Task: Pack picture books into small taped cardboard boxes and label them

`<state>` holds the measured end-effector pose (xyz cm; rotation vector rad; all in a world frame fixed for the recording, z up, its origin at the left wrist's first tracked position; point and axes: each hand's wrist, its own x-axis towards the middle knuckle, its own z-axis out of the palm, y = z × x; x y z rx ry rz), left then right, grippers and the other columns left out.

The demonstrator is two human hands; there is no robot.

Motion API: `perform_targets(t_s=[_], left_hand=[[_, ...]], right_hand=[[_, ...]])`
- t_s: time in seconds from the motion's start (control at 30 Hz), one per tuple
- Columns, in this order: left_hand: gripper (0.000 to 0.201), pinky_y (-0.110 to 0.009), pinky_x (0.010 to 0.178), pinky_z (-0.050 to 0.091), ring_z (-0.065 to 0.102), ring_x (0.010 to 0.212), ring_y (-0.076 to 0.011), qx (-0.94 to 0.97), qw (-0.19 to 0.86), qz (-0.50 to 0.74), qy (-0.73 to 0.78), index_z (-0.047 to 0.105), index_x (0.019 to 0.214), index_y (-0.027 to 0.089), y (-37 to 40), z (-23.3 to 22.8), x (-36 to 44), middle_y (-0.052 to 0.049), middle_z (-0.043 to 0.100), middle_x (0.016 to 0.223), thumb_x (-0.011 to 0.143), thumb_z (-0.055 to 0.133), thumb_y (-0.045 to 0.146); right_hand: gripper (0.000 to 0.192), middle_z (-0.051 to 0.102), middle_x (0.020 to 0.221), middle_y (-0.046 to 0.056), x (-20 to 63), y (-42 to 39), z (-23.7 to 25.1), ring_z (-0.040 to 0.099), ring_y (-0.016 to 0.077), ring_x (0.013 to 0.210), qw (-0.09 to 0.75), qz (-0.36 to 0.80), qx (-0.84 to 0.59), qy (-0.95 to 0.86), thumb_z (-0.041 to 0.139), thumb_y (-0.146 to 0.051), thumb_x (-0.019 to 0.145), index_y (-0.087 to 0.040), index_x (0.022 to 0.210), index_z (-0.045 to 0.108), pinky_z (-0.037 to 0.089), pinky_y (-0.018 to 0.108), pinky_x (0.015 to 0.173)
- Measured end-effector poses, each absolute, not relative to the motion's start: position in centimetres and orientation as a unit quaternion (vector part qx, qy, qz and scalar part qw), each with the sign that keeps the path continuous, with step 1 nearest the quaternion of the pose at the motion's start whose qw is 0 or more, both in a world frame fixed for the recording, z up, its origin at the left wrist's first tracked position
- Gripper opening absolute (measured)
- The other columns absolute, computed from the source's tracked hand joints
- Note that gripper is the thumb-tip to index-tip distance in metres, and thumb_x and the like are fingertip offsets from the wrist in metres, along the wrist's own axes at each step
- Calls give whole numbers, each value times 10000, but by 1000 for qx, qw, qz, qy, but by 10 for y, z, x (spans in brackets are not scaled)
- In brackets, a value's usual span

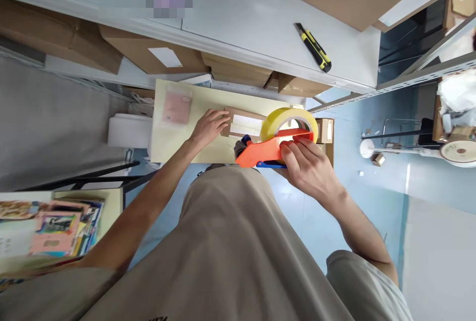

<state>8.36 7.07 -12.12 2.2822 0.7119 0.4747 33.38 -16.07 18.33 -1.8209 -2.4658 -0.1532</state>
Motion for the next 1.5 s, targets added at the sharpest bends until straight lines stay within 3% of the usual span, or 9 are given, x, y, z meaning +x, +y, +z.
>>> perform_targets(t_s=[0.07, 0.13, 0.27, 0.47, 0.6, 0.83, 1.1, 1.3, 1.5], left_hand=[[354, -592, 1296, 552, 697, 1413, -360, 879, 351, 178, 270, 854, 1344, 244, 68, -127, 83, -147, 790, 1463, 1160, 553, 277], [382, -595, 1342, 515, 657, 1506, -376, 880, 361, 176, 255, 797, 1470, 221, 65, -135, 82, -172, 724, 1598, 1128, 647, 301], [704, -625, 1366, 482, 554, 1644, -431, 878, 384, 166, 234, 620, 1689, 192, 62, -149, 84, -227, 565, 1784, 1015, 807, 271], [832, -728, 1458, 282, 318, 1804, -450, 874, 401, 191, 198, 535, 1752, 179, 89, -155, 105, -250, 432, 1874, 988, 840, 299], [942, -708, 1500, 196, 254, 1828, -449, 881, 407, 177, 163, 514, 1753, 130, 122, -163, 131, -265, 391, 1889, 946, 899, 429], [797, -672, 1504, 221, 217, 1834, -461, 888, 400, 160, 162, 596, 1669, 90, 143, -179, 146, -259, 429, 1870, 980, 849, 400], [886, -659, 1475, 270, 229, 1831, -456, 913, 361, 87, 171, 396, 1819, 108, 77, -160, 104, -249, 373, 1904, 1044, 762, 332], [749, -682, 1384, 400, 503, 1656, -491, 894, 370, 80, 239, 513, 1749, 88, 45, -155, 101, -295, 545, 1763, 1065, 718, 316], [656, -693, 1326, 446, 538, 1562, -503, 871, 387, 97, 287, 586, 1717, 144, 39, -153, 102, -241, 570, 1767, 1119, 650, 407]], right_hand=[[202, 789, 1009, 108, 325, -154, 184, 748, 304, 966, 33, -50, -588, -807, 562, -361, 1180, -213, 1283, 653, 582, 469, 984], [165, 783, 996, 100, 316, -146, 183, 749, 304, 968, 35, -43, -587, -807, 575, -326, 1169, -219, 1273, 645, 585, 463, 981], [146, 792, 1009, 99, 299, -133, 180, 761, 316, 981, 32, -6, -598, -800, 605, -297, 1146, -231, 1273, 635, 592, 464, 953], [150, 805, 1057, 122, 282, -127, 174, 773, 337, 998, 17, 12, -613, -790, 621, -310, 1144, -231, 1272, 616, 608, 493, 958], [134, 800, 1034, 106, 277, -130, 174, 768, 327, 953, 9, 22, -625, -781, 629, -307, 1142, -239, 1257, 609, 615, 491, 942], [126, 788, 1008, 108, 297, -125, 171, 746, 308, 903, 14, 35, -609, -793, 590, -343, 1182, -229, 1235, 595, 606, 446, 839], [256, 814, 1114, 151, 339, -105, 147, 779, 341, 1005, 34, 154, -540, -827, 577, -426, 1195, -209, 1327, 613, 633, 517, 974], [255, 819, 1108, 156, 361, -100, 99, 778, 342, 1020, 22, 191, -494, -848, 593, -388, 1190, -184, 1338, 628, 636, 509, 979], [284, 821, 1151, 184, 370, -96, 64, 776, 344, 1061, 19, 241, -470, -849, 571, -395, 1197, -175, 1374, 605, 653, 536, 1010]])
